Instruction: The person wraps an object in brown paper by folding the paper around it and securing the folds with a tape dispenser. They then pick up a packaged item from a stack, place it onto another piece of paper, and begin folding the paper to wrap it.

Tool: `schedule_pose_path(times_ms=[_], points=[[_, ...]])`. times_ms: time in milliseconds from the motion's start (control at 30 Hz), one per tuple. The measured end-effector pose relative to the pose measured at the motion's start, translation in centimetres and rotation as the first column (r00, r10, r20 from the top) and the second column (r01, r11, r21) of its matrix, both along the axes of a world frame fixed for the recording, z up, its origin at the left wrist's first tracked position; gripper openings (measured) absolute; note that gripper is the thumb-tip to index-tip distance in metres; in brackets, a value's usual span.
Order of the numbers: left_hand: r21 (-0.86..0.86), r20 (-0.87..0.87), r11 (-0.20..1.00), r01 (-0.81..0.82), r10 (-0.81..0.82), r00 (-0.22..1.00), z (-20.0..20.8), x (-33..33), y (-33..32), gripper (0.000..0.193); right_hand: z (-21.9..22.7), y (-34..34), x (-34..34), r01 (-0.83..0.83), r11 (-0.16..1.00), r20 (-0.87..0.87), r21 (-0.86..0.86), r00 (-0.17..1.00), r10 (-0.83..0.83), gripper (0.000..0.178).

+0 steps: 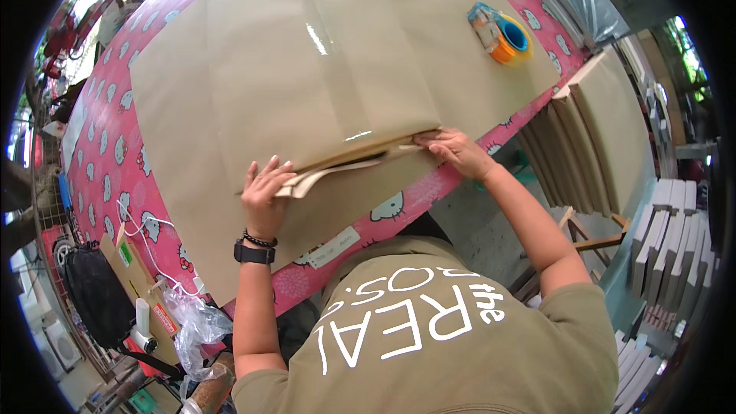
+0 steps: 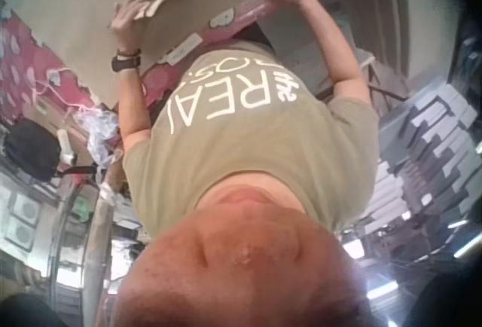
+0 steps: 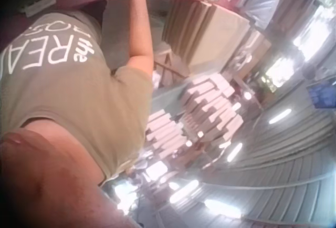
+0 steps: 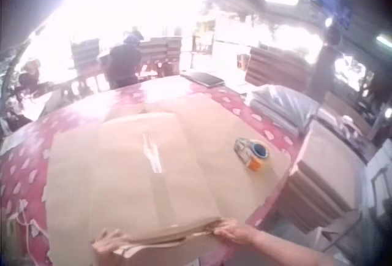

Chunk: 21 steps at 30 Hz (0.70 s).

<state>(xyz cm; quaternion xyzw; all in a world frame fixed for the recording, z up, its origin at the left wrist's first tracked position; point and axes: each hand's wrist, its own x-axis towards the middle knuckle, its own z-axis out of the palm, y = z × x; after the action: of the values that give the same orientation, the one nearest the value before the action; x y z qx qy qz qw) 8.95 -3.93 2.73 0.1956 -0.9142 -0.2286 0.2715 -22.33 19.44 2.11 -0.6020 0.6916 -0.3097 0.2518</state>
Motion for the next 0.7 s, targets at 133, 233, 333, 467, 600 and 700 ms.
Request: schedule_pose_path(times_ms=[133, 233, 333, 467, 600, 700], points=[[0.258, -0.067, 0.965, -0.045, 0.065, 0.996, 0.5, -0.6, -0.9, 0.015, -1.0, 2.7, -1.9, 0.213, 0.974, -0.216, -0.071, 0.950, -0.224, 0.030], [0.428, -0.081, 0.901, -0.075, 0.120, 0.989, 0.2, -0.6, -1.5, 0.013, -0.9, 5.8, -3.9, 0.568, 0.813, -0.252, -0.130, 0.774, -0.581, 0.034], [0.523, 0.002, 0.843, -0.124, 0.144, 0.990, 0.4, 0.3, -2.6, 0.012, 3.8, -0.3, 1.7, 0.211, 0.926, -0.287, -0.313, 0.909, -0.304, 0.035], [0.633, 0.093, 0.750, -0.191, 0.171, 0.981, 1.1, 0.2, -4.1, 0.012, 2.0, -7.2, 3.1, -0.065, 0.953, -0.163, -0.297, 0.986, 0.017, 0.023], [0.637, 0.168, 0.697, -0.331, 0.294, 0.941, 1.6, 0.6, -5.2, 0.012, 2.0, -11.0, 2.4, 0.035, 0.999, 0.261, 0.022, 0.965, -0.039, 0.027], [0.529, 0.052, 0.744, -0.409, 0.452, 0.890, 0.6, 0.4, -5.0, 0.029, 1.9, -12.7, 3.0, 0.068, 0.976, 0.428, 0.208, 0.891, -0.153, 0.033]])
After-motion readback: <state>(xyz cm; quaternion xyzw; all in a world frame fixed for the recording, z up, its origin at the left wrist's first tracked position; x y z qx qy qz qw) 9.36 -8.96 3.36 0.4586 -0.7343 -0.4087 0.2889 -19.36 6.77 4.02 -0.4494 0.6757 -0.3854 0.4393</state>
